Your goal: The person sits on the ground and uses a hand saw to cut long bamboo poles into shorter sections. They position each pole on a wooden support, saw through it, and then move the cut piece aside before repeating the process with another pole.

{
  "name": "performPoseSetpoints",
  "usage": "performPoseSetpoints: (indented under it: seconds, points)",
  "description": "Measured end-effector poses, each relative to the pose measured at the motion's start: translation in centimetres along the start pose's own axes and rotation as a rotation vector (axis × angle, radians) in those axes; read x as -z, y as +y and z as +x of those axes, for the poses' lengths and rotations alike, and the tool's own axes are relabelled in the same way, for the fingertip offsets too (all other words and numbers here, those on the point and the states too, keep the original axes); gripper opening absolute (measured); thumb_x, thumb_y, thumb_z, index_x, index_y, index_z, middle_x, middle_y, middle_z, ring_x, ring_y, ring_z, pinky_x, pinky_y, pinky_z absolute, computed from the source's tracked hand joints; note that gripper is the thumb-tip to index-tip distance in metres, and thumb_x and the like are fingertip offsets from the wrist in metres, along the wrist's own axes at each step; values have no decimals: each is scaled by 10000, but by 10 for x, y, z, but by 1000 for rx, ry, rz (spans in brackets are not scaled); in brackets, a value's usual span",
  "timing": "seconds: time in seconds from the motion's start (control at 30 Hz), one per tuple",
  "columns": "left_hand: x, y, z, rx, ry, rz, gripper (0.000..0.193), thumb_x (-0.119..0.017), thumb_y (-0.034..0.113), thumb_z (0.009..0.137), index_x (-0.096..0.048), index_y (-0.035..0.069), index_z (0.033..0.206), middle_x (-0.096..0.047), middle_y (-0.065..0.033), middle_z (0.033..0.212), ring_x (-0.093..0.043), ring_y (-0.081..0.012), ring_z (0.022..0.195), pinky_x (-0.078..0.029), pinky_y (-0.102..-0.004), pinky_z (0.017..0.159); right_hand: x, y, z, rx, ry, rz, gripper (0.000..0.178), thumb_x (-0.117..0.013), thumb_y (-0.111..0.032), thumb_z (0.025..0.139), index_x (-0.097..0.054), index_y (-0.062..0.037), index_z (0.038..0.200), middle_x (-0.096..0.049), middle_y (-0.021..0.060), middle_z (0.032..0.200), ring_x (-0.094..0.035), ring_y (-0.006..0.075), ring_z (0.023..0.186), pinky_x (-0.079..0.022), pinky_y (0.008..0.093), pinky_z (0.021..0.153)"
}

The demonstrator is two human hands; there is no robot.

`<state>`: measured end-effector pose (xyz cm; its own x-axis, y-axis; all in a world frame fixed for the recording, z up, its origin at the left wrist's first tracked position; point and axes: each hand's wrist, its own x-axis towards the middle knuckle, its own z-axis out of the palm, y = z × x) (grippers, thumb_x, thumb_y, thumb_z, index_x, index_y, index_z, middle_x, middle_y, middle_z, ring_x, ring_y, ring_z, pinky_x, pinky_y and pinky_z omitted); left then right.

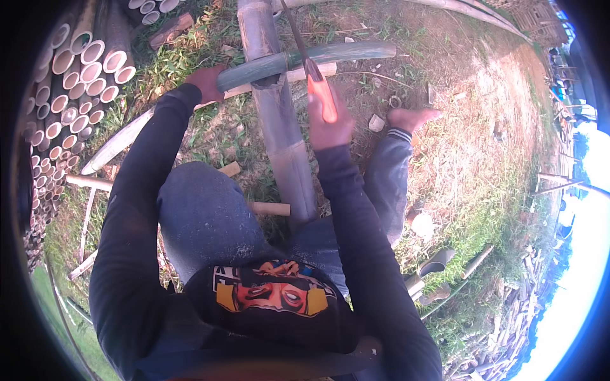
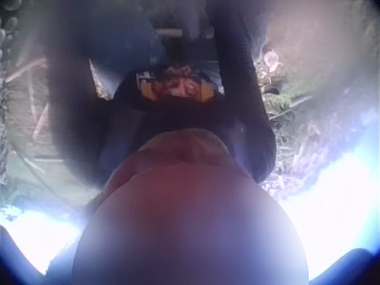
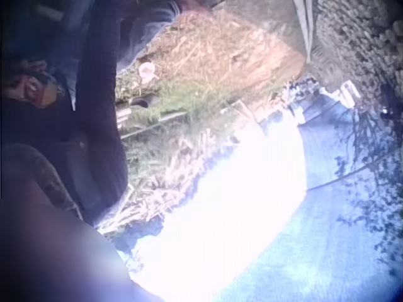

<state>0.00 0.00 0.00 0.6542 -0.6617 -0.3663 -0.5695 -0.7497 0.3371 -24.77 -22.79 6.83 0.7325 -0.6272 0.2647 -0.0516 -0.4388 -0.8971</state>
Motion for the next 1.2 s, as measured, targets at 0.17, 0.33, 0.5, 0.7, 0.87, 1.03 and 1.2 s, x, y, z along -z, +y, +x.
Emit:
performPoseSetpoints:
  seconds: [0.17, 0.33, 0.5, 0.7, 0.87, 1.03, 1.2]
  points:
    - [0, -4, 0, -41, -29, -12, 865, -893, 317, 629, -598, 72, 1404, -737, -230, 1195, -712, -387, 1135, -560, -463, 996, 38, -5, -54, -126, -45, -33, 417, -711, -189, 992, -654, 0, 1360, -754, 156, 1167, -741, 240, 1042, -566, 362, 921]
    - [3, -19, 20, -87, -121, -80, 858, -899, 302, 619, -618, 29, 1382, -740, -220, 1192, -719, -378, 1091, -563, -448, 957, 106, -33, -177, -101, -4, -47, 488, -688, -244, 1010, -617, 20, 1414, -745, 161, 1254, -745, 240, 1118, -566, 355, 977]
    - [2, -17, 26, -81, -257, -180, 870, -893, 278, 601, -625, -3, 1379, -750, -212, 1167, -724, -343, 1073, -564, -428, 949, 54, 1, -79, -37, -75, -113, 386, -709, -184, 1001, -650, 11, 1329, -744, 171, 1107, -735, 198, 990, -568, 331, 882]
    - [21, -19, 34, 46, -515, -227, 988, -914, 309, 578, -586, -3, 1456, -738, -204, 1222, -721, -344, 1104, -539, -427, 998, 19, -8, -20, 48, 22, 28, 381, -741, -155, 971, -679, 4, 1312, -756, 124, 1093, -732, 179, 990, -567, 334, 887]
    - [9, -9, 8, -118, -117, -214, 884, -932, 378, 663, -570, 66, 1407, -730, -195, 1227, -738, -349, 1038, -578, -467, 910, 26, -1, -23, 29, -11, 9, 420, -745, -125, 959, -668, 14, 1348, -753, 148, 1165, -724, 180, 1058, -565, 339, 931]
    - [-25, 23, -22, 83, 230, 110, 744, -858, 433, 784, -507, 156, 1378, -706, -229, 1238, -715, -448, 1097, -576, -535, 932, 20, 10, -25, -16, 32, 50, 443, -768, -113, 941, -665, 23, 1350, -741, 160, 1205, -719, 198, 1098, -561, 339, 943]
    - [-1, 29, -21, 71, 96, 124, 585, -829, 318, 775, -579, 128, 1269, -759, -193, 1095, -747, -398, 1042, -603, -523, 909, 22, -2, -21, 29, -15, -62, 456, -755, -108, 944, -652, 39, 1363, -768, 154, 1158, -756, 220, 1045, -577, 350, 939]
